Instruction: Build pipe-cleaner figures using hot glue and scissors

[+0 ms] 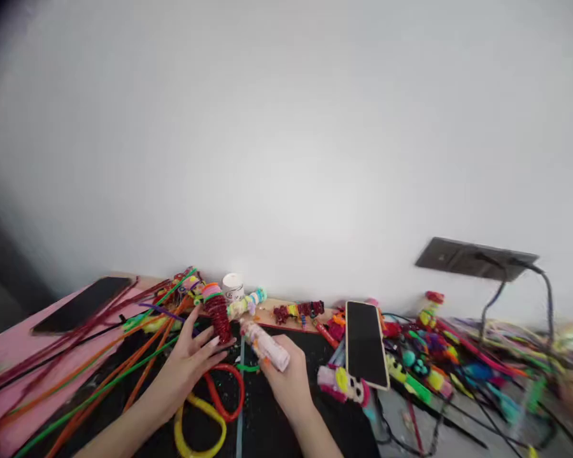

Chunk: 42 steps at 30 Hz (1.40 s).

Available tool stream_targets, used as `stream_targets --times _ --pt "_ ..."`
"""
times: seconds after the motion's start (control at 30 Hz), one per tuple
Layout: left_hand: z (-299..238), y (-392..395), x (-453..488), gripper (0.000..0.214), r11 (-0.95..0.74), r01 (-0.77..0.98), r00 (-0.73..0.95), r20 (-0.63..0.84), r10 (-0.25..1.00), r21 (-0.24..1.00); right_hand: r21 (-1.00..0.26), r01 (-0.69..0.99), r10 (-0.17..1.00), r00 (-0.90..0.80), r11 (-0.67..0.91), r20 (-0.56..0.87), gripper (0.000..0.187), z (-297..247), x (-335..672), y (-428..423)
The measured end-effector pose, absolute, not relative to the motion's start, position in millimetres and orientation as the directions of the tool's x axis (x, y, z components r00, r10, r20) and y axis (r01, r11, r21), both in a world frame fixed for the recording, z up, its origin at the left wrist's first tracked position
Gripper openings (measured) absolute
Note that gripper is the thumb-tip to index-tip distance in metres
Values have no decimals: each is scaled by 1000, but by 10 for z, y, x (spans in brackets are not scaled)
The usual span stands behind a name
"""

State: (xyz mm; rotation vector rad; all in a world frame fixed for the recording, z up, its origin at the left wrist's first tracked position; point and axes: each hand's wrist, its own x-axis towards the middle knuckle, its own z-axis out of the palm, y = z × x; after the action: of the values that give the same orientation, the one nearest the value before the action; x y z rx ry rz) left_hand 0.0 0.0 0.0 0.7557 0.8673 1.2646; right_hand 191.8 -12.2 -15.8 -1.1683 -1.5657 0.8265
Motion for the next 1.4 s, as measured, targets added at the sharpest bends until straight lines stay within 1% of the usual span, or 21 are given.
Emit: stream_targets --times 0.1,0.23,0.53,0.9,1.2,1.4 --pt "-22 -28 -3 85 117 -470 52 -105 993 875 -916 278 956 -122 290 266 11 -187 1882 -141" --pt "-70 -18 -2 87 58 -466 33 -48 998 883 -926 270 961 -156 263 227 17 -219 1862 -154" --pt "-82 -15 -7 84 37 -458 62 -10 998 888 -905 300 953 -136 301 271 25 -182 1858 -161" --pt "-45 -38 -2 85 49 -445 49 -31 998 894 -896 338 957 -128 288 259 25 -182 1863 -158" --pt "-45 -28 -1 87 49 -441 39 -35 999 896 -907 325 962 -122 270 243 22 -165 1848 -150" --pt "-28 -30 7 89 41 -427 27 -33 999 903 -889 357 958 -107 285 265 22 -184 1857 -133"
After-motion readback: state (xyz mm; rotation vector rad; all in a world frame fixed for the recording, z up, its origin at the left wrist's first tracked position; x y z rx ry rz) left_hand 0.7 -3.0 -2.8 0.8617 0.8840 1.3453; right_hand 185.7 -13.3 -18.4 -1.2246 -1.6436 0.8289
